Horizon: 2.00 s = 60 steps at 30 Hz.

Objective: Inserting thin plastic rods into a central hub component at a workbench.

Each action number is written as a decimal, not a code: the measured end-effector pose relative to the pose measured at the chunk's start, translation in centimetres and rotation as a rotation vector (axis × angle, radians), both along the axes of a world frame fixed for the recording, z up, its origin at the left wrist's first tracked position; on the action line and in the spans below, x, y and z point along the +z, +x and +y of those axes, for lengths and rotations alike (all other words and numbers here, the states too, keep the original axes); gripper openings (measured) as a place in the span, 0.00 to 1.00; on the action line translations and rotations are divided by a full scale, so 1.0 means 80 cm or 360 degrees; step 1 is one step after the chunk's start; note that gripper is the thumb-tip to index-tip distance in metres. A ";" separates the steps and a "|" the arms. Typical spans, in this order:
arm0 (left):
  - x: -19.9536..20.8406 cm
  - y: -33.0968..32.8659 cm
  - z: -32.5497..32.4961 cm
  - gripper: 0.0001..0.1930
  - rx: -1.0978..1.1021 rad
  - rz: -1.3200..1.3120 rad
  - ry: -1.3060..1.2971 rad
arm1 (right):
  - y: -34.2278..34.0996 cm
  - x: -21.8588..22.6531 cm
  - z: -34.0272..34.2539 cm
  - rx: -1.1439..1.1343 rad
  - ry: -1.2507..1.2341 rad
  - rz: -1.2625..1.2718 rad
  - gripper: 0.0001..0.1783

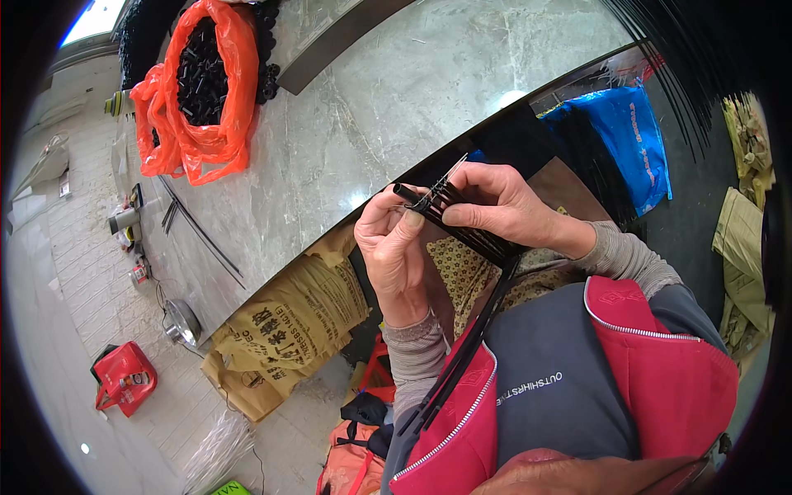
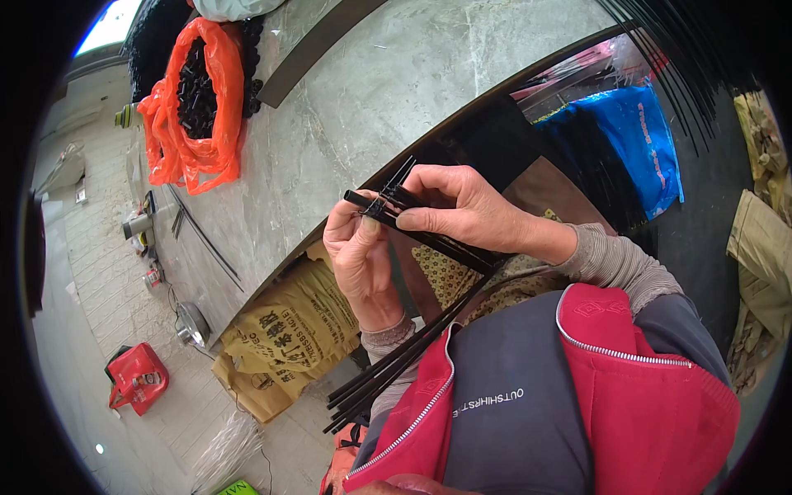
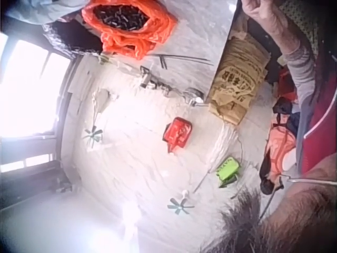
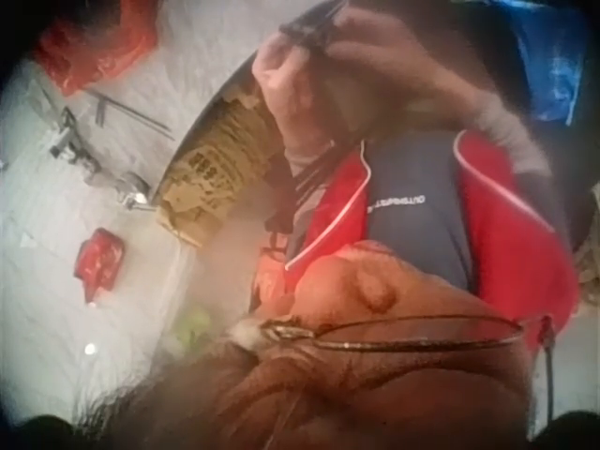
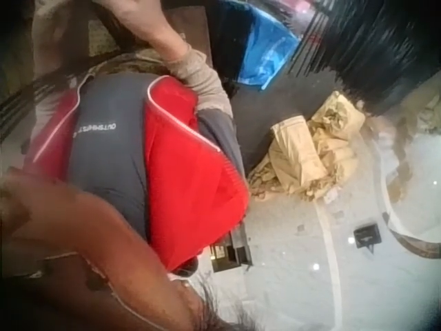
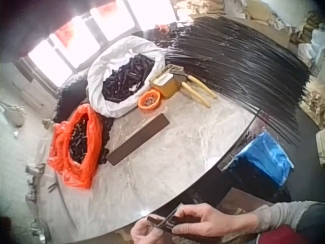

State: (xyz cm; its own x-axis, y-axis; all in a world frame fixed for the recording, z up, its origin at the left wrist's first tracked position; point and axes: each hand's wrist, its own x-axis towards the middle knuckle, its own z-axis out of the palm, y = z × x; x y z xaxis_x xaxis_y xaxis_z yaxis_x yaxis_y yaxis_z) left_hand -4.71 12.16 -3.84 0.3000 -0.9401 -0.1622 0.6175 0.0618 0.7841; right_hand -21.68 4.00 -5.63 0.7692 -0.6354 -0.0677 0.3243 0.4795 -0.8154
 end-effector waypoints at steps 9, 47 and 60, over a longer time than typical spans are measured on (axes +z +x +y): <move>-0.004 0.000 -0.012 0.12 -0.0098 -0.0013 -0.0058 | -0.003 -0.001 -0.009 0.0075 0.0064 0.0066 0.07; -0.020 0.008 -0.027 0.10 -0.0362 0.0196 -0.0277 | -0.007 -0.001 -0.011 0.0059 0.0105 -0.0060 0.10; -0.016 -0.005 -0.042 0.08 -0.0456 0.0183 -0.0158 | -0.020 -0.018 -0.033 0.0305 0.0294 -0.0041 0.12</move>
State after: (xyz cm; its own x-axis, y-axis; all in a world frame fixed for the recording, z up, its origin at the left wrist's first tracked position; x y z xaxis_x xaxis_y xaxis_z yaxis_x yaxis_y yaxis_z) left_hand -5.14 8.77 -5.16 0.0057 -0.9966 -0.0828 0.7053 -0.0547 0.7068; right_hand -23.30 1.36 -7.05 0.8774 -0.4564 -0.1479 0.2325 0.6742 -0.7010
